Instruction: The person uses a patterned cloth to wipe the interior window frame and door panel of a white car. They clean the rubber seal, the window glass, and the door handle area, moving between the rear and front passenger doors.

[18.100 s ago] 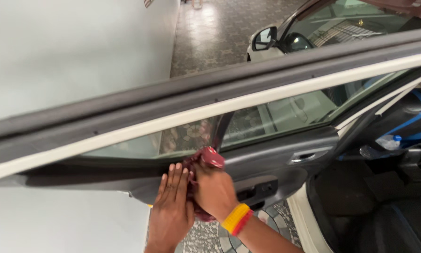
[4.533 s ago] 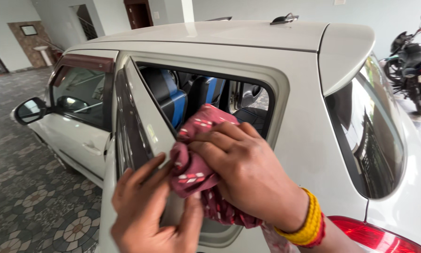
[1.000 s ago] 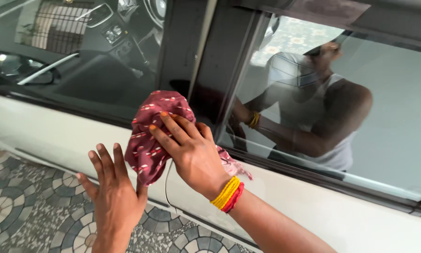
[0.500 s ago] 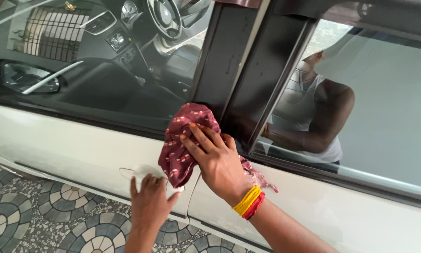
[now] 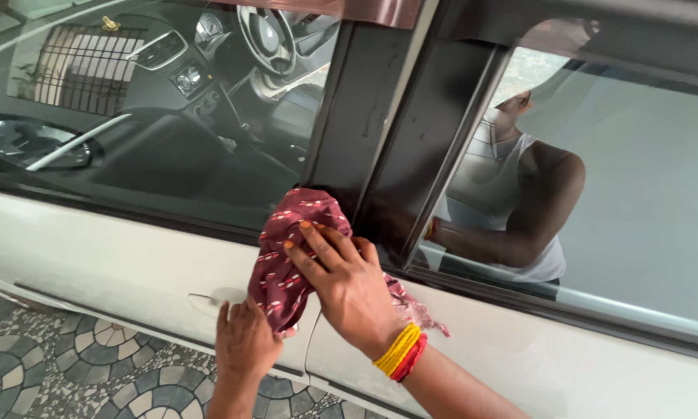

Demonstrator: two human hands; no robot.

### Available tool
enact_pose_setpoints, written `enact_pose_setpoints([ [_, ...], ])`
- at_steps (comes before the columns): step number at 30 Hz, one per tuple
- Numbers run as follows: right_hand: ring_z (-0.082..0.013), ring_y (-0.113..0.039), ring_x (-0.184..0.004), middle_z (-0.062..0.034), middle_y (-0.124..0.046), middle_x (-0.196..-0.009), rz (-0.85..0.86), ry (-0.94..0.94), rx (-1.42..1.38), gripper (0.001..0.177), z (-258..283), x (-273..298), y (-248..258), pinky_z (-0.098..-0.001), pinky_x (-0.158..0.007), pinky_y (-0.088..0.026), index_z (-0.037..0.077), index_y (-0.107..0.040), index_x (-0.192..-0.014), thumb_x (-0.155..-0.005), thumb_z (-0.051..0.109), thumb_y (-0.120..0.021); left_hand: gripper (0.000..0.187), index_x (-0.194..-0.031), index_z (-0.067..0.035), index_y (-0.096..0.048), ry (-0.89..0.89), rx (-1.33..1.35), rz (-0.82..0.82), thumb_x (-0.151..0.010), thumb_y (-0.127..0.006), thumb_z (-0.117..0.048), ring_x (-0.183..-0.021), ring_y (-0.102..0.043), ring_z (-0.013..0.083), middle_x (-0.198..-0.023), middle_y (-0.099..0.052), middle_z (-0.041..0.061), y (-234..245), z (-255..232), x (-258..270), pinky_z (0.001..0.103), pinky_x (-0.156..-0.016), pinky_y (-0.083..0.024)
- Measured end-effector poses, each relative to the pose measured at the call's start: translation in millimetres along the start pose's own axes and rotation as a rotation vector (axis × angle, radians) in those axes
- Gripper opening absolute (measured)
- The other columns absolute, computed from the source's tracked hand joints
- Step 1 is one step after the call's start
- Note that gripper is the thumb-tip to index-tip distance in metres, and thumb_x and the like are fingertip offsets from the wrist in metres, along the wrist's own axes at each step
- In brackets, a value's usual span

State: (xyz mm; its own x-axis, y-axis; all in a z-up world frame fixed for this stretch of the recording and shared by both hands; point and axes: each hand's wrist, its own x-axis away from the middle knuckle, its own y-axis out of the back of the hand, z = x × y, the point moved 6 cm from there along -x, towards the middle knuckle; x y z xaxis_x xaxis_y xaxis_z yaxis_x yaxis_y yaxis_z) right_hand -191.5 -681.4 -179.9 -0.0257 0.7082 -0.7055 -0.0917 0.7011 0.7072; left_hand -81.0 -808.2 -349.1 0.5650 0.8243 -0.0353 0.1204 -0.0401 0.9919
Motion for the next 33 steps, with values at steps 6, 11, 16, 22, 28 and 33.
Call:
enact_pose_setpoints([
  [6,-0.0328,-0.057,-0.131,-0.0139,-0.059,-0.147,-0.003,0.023,-0.009,0.048,6.6,-0.9,6.0,-0.0501,-0.103,-0.042,0.012,-0.068,-0.134,-0.086,0.010,-0.061,0.064,-0.114,-0.009,-0.064,-0.005,0.032,-0.065,-0.073,-0.080,-0.054,-0.116,-0.061,0.0250,-0.111,-0.070,0.007,4.4,4.4,2.8,0.042,-0.112,-0.039],
  [11,-0.0333,-0.057,-0.132,-0.0141,-0.059,-0.148,0.017,0.032,-0.032,0.049,10.3,1.7,9.7,-0.0494,-0.105,-0.042,0.012,-0.067,-0.136,-0.087,0.009,-0.060,0.053,-0.113,-0.019,-0.068,-0.029,0.048,-0.086,-0.073,-0.080,-0.052,-0.112,-0.063,0.0225,-0.108,-0.071,0.004,8.6,6.6,4.6,0.041,-0.106,-0.042],
  [16,-0.0340,-0.057,-0.131,-0.0149,-0.058,-0.148,0.043,0.045,-0.049,0.050,13.7,5.8,10.2,-0.0494,-0.105,-0.042,0.012,-0.068,-0.135,-0.086,0.008,-0.060,0.040,-0.110,-0.017,-0.064,0.046,0.018,-0.045,-0.079,-0.074,-0.039,-0.111,-0.065,0.0205,-0.109,-0.072,0.000,7.4,13.9,13.7,0.040,-0.103,-0.045],
  [22,-0.0333,-0.057,-0.132,-0.0152,-0.058,-0.149,-0.015,0.074,-0.077,0.054,23.4,17.2,27.3,-0.0487,-0.107,-0.042,0.010,-0.066,-0.136,-0.082,0.006,-0.065,0.055,-0.116,-0.012,-0.056,0.132,0.058,-0.012,-0.080,-0.073,-0.049,-0.115,-0.065,0.0184,-0.112,-0.072,0.002,10.5,32.9,43.8,0.041,-0.111,-0.041],
  [28,-0.0340,-0.059,-0.129,-0.0184,-0.057,-0.144,-0.510,-0.127,-0.195,0.056,8.2,31.1,75.3,-0.0454,-0.106,-0.045,0.003,-0.059,-0.134,-0.079,0.002,-0.069,0.076,-0.134,-0.014,-0.043,0.302,0.007,0.300,-0.086,-0.070,-0.066,-0.141,-0.046,0.0180,-0.132,-0.059,0.005,-17.4,70.6,85.5,0.053,-0.130,-0.008],
  [33,-0.0211,-0.070,-0.106,-0.0170,-0.072,-0.117,-0.417,-0.572,-1.042,0.034,-16.4,25.5,10.5,-0.0316,-0.090,-0.059,-0.001,-0.061,-0.128,-0.096,-0.008,-0.051,0.094,-0.151,-0.003,-0.029,0.175,0.031,0.067,-0.082,-0.069,-0.051,-0.153,-0.024,0.0324,-0.148,-0.040,0.020,-32.0,90.3,114.1,0.070,-0.120,0.009],
])
